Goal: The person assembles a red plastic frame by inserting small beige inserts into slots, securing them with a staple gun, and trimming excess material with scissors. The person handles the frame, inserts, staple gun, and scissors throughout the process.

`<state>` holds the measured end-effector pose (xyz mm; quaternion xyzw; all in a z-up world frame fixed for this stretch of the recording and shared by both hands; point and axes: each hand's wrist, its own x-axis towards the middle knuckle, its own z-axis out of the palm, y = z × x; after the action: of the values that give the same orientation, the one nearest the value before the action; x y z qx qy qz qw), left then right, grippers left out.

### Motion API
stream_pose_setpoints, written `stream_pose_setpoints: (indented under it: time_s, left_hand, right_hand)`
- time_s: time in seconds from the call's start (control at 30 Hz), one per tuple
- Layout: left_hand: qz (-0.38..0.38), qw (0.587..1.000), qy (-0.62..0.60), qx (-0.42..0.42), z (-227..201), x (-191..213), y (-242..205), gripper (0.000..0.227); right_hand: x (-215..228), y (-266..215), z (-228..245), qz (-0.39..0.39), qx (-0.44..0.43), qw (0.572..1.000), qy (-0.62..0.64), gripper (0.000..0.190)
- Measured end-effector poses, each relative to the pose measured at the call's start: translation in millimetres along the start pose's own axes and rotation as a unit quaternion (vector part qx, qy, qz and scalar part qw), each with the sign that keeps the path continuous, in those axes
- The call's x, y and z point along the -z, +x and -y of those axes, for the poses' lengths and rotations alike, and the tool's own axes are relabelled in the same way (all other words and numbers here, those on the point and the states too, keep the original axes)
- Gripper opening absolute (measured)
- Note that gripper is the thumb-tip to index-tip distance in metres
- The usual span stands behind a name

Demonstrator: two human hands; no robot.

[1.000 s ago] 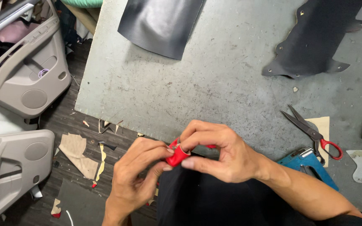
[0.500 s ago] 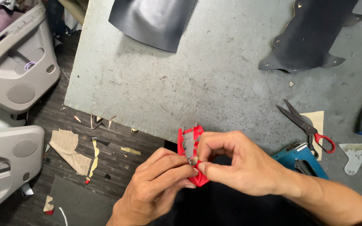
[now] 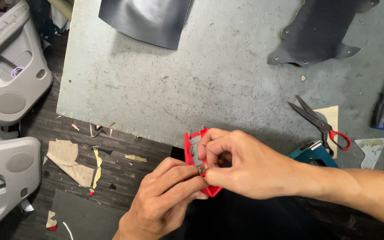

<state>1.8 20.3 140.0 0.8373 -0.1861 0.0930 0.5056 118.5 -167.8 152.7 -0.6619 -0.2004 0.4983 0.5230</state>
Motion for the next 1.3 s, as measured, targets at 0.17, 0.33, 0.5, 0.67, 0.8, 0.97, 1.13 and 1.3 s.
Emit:
stream_pose_setpoints:
  time_s: [0.17,0.33,0.5,0.67,0.8,0.97,1.13,1.3]
  left_hand:
    - [-0.002,0.999,0.029,-0.032,5.1,-0.6,-3.1,0.032]
    - [-0.033,0.995,0.071,-0.061,38.3,-2.0,-31.0,0.036]
    - [-0.019,0.977,0.202,-0.058,91.6,-15.9,-86.4,0.023]
    - [0.043,0.978,0.196,-0.058,132.5,-11.3,-122.0,0.021]
    - [0.006,0.977,0.201,-0.069,130.9,-2.1,-122.3,0.023]
    - [0.012,0.979,0.197,-0.057,119.5,-3.5,-105.1,0.025]
    - [-0.003,0.98,0.188,-0.07,105.7,-6.2,-82.3,0.027]
    - [-0.011,0.994,0.073,-0.081,64.4,2.0,-42.3,0.032]
  right_hand:
    - [1.7,7.6,1.5,-0.003,-0.055,0.998,0.021,0.017]
    - [-8.0,15.5,-3.1,-0.022,0.063,0.997,-0.026,0.013]
    - [-16.7,17.1,-23.4,0.022,0.099,0.991,0.087,0.013]
    - [-0.8,7.0,-46.2,0.092,0.177,0.966,0.167,0.016]
    - [0.7,11.1,-65.8,0.097,0.254,0.949,0.161,0.025]
    - [-8.7,18.7,-81.9,0.074,0.281,0.939,0.184,0.015]
    - [-15.1,21.2,-82.0,0.092,0.243,0.926,0.275,0.007]
    - [-5.0,11.6,-75.2,0.039,0.253,0.954,0.153,0.017]
